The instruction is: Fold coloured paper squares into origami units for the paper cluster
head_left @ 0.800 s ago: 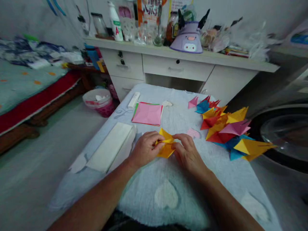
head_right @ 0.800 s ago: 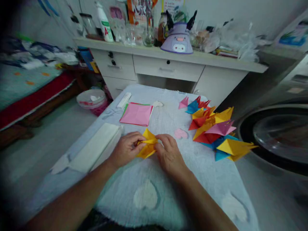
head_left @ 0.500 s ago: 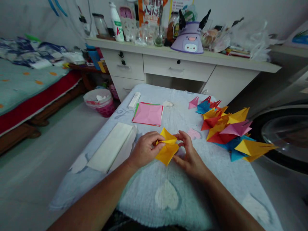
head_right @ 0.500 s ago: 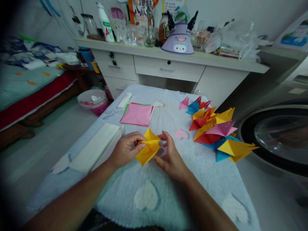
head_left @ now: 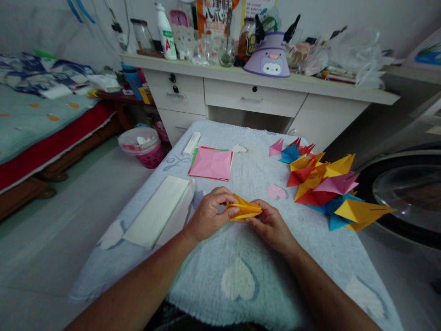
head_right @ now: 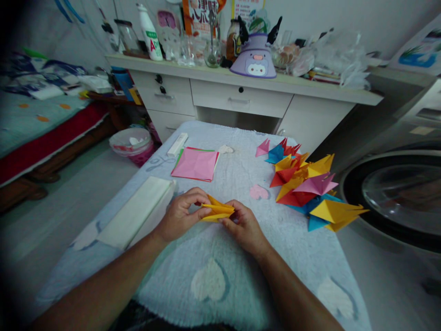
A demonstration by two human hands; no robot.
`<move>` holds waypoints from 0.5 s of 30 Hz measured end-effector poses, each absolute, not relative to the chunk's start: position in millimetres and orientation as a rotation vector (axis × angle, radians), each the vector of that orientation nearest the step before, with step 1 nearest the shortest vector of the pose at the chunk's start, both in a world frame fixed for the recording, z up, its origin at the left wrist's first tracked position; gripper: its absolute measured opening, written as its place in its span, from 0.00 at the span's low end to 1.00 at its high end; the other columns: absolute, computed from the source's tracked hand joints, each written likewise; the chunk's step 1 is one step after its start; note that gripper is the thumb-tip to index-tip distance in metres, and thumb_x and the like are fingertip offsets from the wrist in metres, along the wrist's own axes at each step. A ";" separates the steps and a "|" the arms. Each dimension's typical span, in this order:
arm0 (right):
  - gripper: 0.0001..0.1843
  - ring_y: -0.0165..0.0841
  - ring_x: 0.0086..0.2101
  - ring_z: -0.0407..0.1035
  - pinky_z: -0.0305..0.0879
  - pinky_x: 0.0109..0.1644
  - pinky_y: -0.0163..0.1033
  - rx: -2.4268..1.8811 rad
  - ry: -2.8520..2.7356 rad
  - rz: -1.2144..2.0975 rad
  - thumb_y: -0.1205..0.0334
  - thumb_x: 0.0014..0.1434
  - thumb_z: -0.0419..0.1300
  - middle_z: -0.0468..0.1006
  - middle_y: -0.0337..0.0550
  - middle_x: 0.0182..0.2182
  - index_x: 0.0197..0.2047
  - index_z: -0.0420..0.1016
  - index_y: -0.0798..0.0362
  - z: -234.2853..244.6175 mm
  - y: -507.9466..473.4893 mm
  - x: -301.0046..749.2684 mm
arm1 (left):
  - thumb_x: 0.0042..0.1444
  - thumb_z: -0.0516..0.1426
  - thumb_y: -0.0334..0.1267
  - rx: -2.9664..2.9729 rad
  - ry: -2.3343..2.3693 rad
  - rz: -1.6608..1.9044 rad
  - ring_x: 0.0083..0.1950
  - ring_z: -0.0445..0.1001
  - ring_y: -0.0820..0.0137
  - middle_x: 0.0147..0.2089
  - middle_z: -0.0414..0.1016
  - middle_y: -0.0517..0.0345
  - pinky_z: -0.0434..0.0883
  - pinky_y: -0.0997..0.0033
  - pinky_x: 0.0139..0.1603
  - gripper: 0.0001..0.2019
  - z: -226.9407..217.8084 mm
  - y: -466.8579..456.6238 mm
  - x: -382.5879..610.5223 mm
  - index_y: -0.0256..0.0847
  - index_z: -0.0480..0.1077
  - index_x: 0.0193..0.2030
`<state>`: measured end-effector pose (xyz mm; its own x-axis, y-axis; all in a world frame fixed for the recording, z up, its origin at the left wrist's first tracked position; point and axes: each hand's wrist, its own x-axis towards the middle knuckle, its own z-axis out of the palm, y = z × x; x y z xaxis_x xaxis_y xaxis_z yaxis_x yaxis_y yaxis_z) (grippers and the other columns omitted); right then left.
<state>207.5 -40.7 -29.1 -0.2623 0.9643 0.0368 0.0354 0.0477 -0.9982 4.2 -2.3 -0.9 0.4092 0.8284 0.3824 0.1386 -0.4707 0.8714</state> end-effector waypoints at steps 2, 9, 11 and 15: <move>0.13 0.30 0.31 0.65 0.61 0.37 0.35 -1.069 -1.415 1.373 0.52 0.57 0.65 0.72 0.37 0.31 0.38 0.70 0.51 -28.6 -41.3 206.1 | 0.56 0.60 0.33 1.892 0.850 1.124 0.46 0.70 0.68 0.41 0.68 0.55 0.66 0.67 0.50 0.02 -2.2 -3.1 4.7 0.40 0.74 0.36; 0.15 0.28 0.28 0.64 0.60 0.32 0.33 -0.987 -1.180 1.508 0.53 0.53 0.68 0.71 0.35 0.28 0.35 0.69 0.51 -24.9 -39.8 200.8 | 0.63 0.53 0.50 1.569 0.707 1.139 0.53 0.68 0.64 0.51 0.66 0.51 0.64 0.62 0.56 0.21 -6.4 -10.7 7.8 0.45 0.61 0.59; 0.16 0.29 0.28 0.65 0.62 0.33 0.34 -0.981 -1.128 1.511 0.52 0.51 0.69 0.72 0.35 0.29 0.35 0.69 0.51 -23.3 -38.8 200.0 | 0.56 0.60 0.52 1.521 0.708 1.092 0.53 0.68 0.62 0.52 0.67 0.50 0.65 0.62 0.55 0.34 -8.9 -12.4 11.2 0.45 0.53 0.65; 0.17 0.29 0.29 0.66 0.63 0.35 0.34 -0.974 -1.080 1.509 0.53 0.49 0.71 0.73 0.35 0.29 0.34 0.68 0.50 -19.0 -39.5 198.4 | 0.51 0.65 0.43 1.470 0.879 0.953 0.45 0.72 0.66 0.45 0.71 0.55 0.68 0.67 0.47 0.32 -16.1 -12.0 19.3 0.43 0.57 0.60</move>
<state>198.4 -39.5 -19.0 -0.1767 0.9826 -0.0565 -0.2636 -0.1025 -0.9592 19.3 -12.0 -16.1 0.3965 0.9138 0.0881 0.0146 -0.1022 0.9947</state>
